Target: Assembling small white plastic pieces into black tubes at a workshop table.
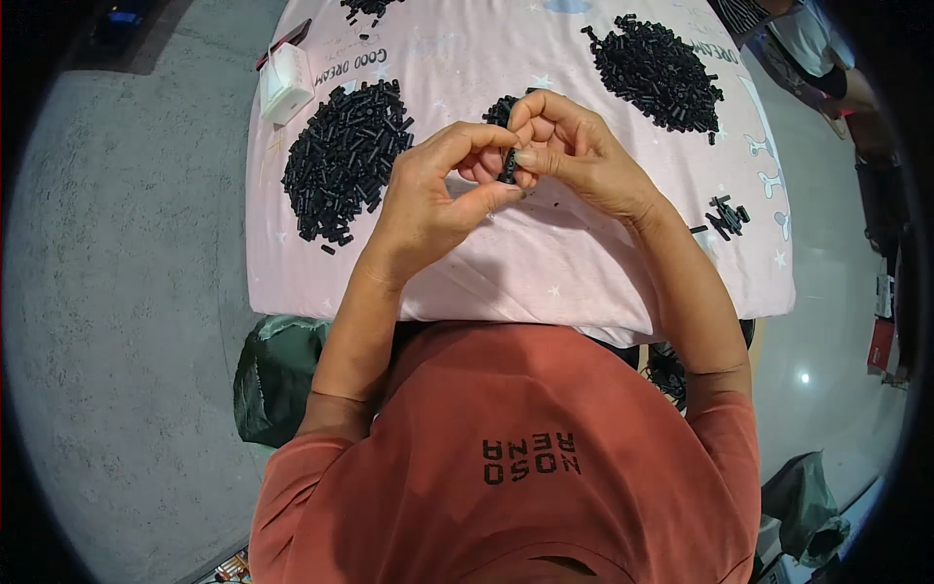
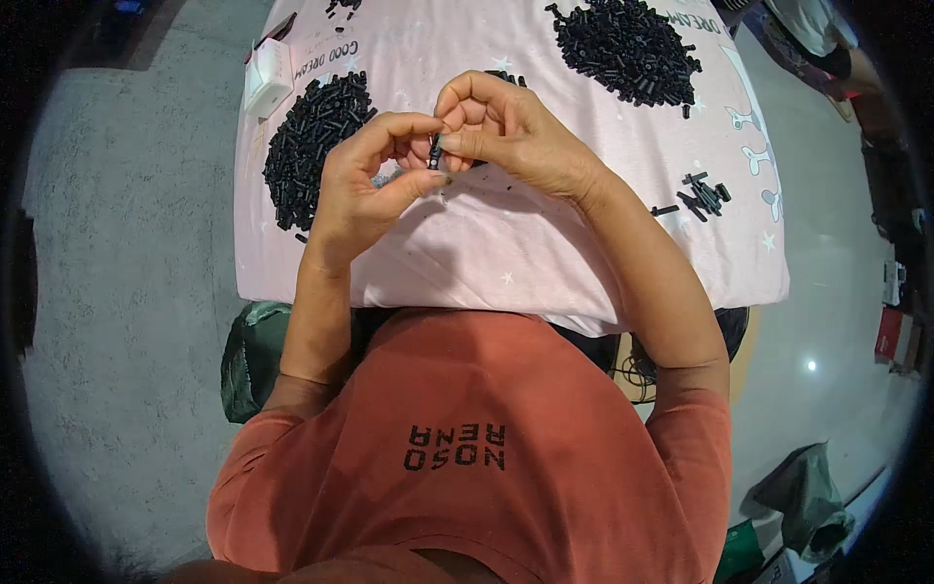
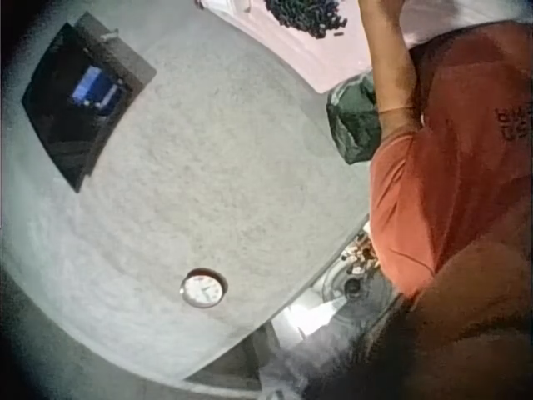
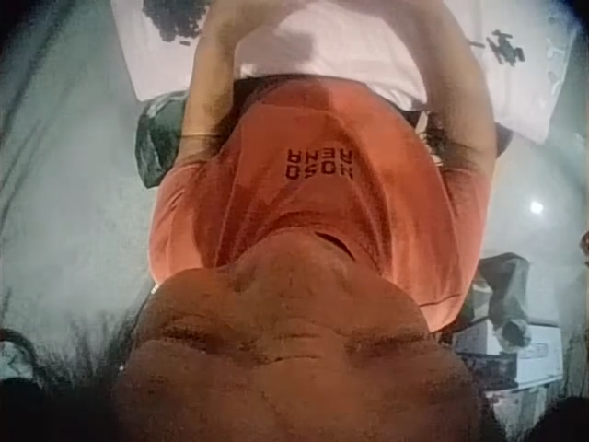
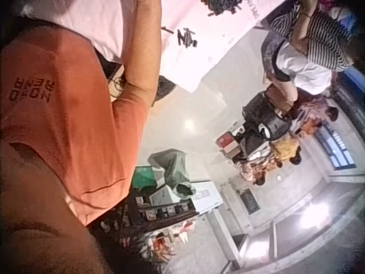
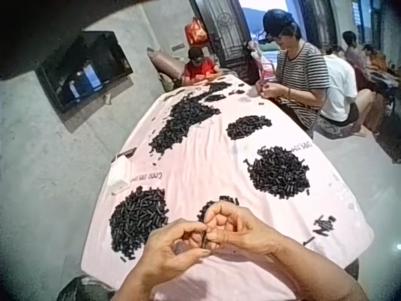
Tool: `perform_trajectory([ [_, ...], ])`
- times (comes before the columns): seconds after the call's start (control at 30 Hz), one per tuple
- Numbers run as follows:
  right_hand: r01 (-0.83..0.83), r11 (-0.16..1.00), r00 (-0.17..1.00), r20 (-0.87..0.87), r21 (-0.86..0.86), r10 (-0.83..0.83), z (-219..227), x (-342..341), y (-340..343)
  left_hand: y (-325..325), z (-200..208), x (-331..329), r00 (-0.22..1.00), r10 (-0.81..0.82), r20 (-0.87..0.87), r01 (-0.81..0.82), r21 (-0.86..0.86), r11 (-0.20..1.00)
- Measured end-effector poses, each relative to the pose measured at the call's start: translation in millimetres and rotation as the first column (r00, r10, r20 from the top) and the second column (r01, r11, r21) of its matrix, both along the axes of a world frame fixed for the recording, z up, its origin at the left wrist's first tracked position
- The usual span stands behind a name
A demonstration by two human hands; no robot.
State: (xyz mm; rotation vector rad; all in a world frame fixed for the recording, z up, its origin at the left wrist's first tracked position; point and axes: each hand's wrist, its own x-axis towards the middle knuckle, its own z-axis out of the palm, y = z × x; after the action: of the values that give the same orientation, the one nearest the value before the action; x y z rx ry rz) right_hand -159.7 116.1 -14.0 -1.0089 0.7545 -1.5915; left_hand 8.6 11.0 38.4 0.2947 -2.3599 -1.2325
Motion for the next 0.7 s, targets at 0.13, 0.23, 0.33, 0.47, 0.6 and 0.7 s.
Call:
perform_trajectory([
  [0.13,0.016,1.0,1.0,0.01,0.0,-0.016,1,1,0,1,9,-2,0.998,-0.029,0.054,0.035,-0.102,0.994],
  [0.23,0.014,1.0,1.0,0.013,-0.001,-0.014,0,2,-1,0,4,-2,1.0,-0.029,0.005,0.03,-0.078,0.996],
  [0.33,0.007,1.0,1.0,0.02,0.02,-0.007,-4,1,-2,2,0,-3,1.0,-0.012,-0.015,0.01,-0.099,0.995],
  [0.47,0.005,0.998,0.999,0.032,0.059,-0.007,-5,1,-2,4,1,-4,1.0,0.004,-0.003,-0.004,-0.155,0.988],
  [0.6,-0.005,0.998,0.999,0.037,0.068,0.002,-9,1,-4,5,-5,-3,0.998,0.001,-0.056,-0.01,-0.17,0.985],
  [0.7,-0.02,0.997,0.999,0.051,0.07,0.016,-10,0,-4,6,-9,-3,0.997,0.019,-0.068,-0.03,-0.161,0.987],
])
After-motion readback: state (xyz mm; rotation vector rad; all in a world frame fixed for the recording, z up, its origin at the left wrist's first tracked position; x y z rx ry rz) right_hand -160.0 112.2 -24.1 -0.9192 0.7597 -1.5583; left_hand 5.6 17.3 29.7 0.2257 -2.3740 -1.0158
